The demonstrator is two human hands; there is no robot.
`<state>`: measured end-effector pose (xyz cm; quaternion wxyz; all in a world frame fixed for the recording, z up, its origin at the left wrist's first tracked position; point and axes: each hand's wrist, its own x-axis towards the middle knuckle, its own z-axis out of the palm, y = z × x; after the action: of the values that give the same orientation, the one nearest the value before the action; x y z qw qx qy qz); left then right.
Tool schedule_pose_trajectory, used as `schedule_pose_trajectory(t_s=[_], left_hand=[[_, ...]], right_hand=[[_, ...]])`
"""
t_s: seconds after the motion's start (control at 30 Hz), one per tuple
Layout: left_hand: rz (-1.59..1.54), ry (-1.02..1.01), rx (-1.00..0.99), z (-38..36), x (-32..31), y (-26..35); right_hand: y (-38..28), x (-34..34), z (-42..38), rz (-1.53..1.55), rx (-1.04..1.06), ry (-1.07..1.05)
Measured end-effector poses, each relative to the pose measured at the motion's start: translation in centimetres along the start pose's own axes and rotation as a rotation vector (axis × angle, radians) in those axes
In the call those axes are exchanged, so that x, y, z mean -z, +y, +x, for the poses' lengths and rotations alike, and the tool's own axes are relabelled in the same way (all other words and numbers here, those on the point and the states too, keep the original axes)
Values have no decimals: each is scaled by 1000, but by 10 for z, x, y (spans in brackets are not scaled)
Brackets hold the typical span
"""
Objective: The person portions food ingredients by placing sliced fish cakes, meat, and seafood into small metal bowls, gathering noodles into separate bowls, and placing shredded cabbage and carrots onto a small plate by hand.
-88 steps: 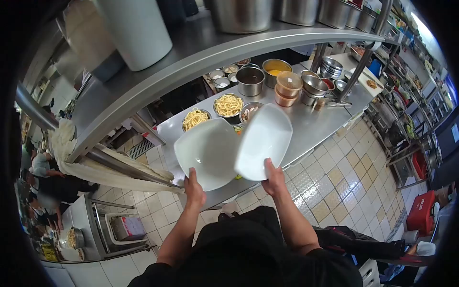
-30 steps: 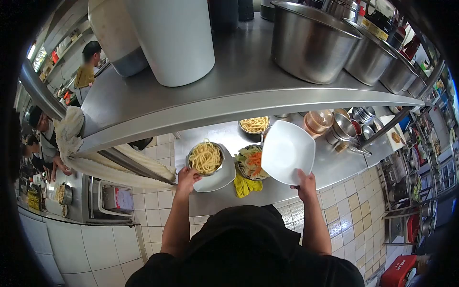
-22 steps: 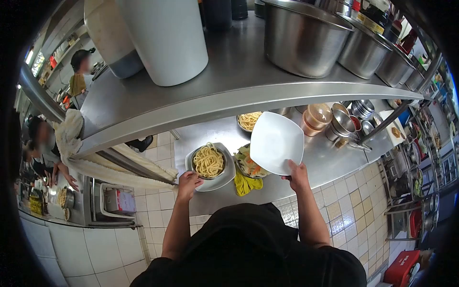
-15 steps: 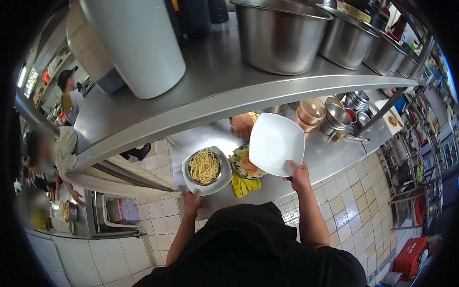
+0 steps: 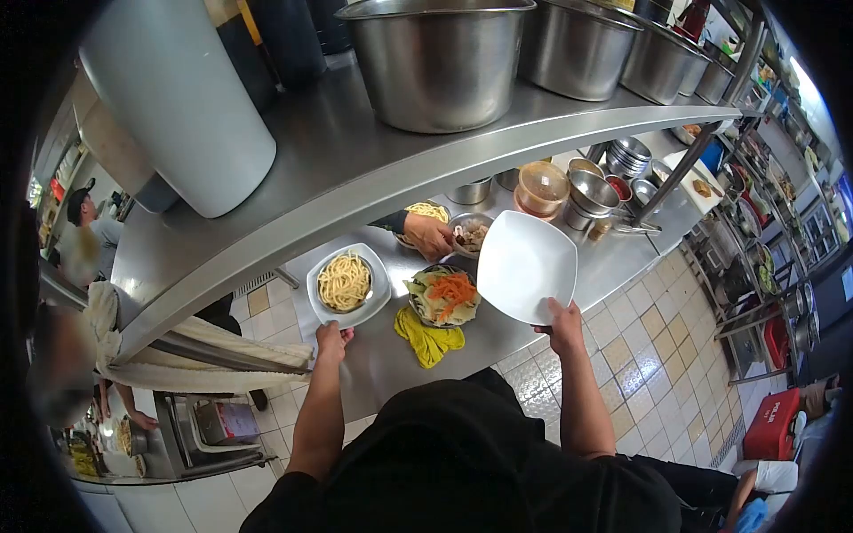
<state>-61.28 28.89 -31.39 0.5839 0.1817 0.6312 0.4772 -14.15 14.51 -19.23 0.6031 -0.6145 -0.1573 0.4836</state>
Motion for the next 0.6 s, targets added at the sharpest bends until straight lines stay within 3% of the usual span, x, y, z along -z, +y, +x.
schedule_pose_trajectory(t_s=[0.13, 0.3, 0.37, 0.47, 0.6], left_hand=[[-89, 11, 51, 2, -14, 11], [-2, 26, 10, -55, -49, -15], [126, -208, 8, -69, -69, -33], [197, -320, -114, -90, -110, -43], [263, -366, -119, -71, -135, -52]], right_hand=[[-11, 4, 1, -43, 26, 37], [-19, 20, 16, -59, 13, -16], [-20, 21, 23, -90, -26, -49], [-9, 17, 43, -117, -121, -101], [25, -1, 95, -48, -223, -167]])
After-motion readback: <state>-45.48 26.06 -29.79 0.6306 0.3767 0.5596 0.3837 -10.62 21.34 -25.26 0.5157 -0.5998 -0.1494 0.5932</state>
